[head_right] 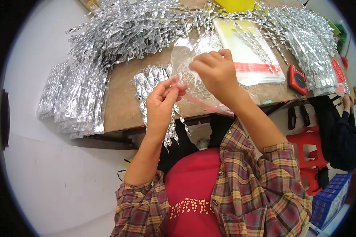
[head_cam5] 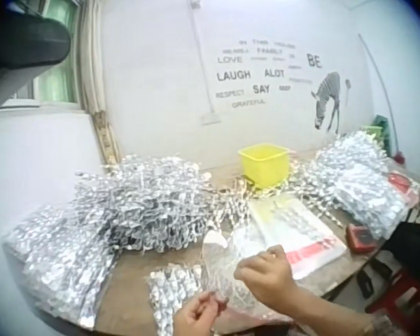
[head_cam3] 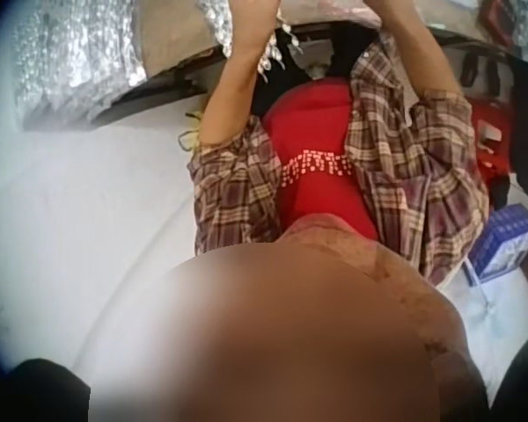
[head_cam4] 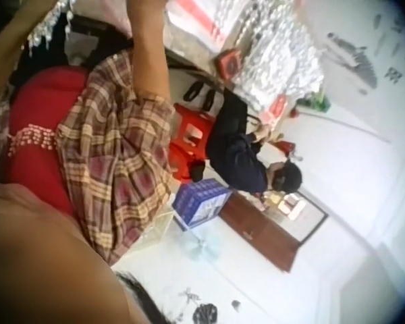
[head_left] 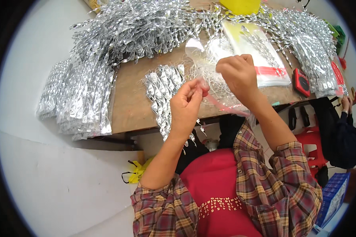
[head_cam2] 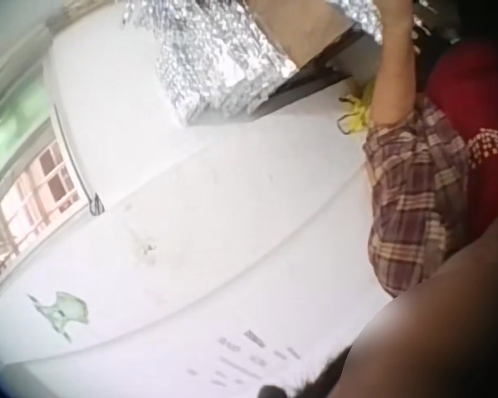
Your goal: Packaging silver tinsel garlands into plastic bags and assembling small decorative components.
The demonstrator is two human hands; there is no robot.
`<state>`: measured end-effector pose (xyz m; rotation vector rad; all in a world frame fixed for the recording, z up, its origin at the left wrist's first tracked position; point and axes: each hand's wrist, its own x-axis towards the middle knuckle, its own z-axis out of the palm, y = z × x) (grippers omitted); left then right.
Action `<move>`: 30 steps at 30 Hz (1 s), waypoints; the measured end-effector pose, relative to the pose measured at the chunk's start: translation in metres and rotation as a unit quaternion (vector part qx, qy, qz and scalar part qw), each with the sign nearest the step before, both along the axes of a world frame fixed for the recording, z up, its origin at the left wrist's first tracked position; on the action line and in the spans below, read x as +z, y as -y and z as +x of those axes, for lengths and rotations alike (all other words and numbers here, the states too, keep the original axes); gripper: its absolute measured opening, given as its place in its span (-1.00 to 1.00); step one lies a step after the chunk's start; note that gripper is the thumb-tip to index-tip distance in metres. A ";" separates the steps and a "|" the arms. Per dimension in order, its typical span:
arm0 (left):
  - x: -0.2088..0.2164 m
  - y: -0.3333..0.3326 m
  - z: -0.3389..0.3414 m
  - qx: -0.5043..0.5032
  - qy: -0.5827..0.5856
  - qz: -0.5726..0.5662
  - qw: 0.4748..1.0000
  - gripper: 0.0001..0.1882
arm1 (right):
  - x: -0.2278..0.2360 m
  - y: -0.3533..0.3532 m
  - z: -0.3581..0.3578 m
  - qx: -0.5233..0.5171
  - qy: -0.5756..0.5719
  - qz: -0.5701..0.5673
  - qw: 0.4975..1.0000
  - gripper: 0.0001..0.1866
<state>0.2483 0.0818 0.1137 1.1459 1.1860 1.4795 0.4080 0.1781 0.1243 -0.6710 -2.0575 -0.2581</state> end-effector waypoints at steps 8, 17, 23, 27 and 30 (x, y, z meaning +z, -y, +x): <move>0.037 -0.018 -0.026 0.036 -0.149 0.155 0.976 -0.77 | 0.054 -0.005 0.021 0.071 0.262 0.093 0.958 -0.77; 0.094 -0.020 -0.064 0.064 -0.314 0.204 0.925 -0.76 | 0.128 0.034 0.010 0.116 0.436 0.024 0.892 -0.66; 0.151 0.017 -0.053 0.266 -0.551 0.473 0.634 -0.72 | 0.163 0.041 -0.007 0.093 0.374 0.100 0.917 -0.79; 0.148 0.053 -0.009 0.092 -0.469 0.393 0.786 -0.70 | 0.208 0.056 -0.018 0.028 0.482 -0.071 0.873 -0.92; 0.131 0.055 0.007 0.000 -0.553 0.204 0.808 -0.57 | 0.215 0.064 -0.022 -0.038 0.488 -0.024 0.872 -0.91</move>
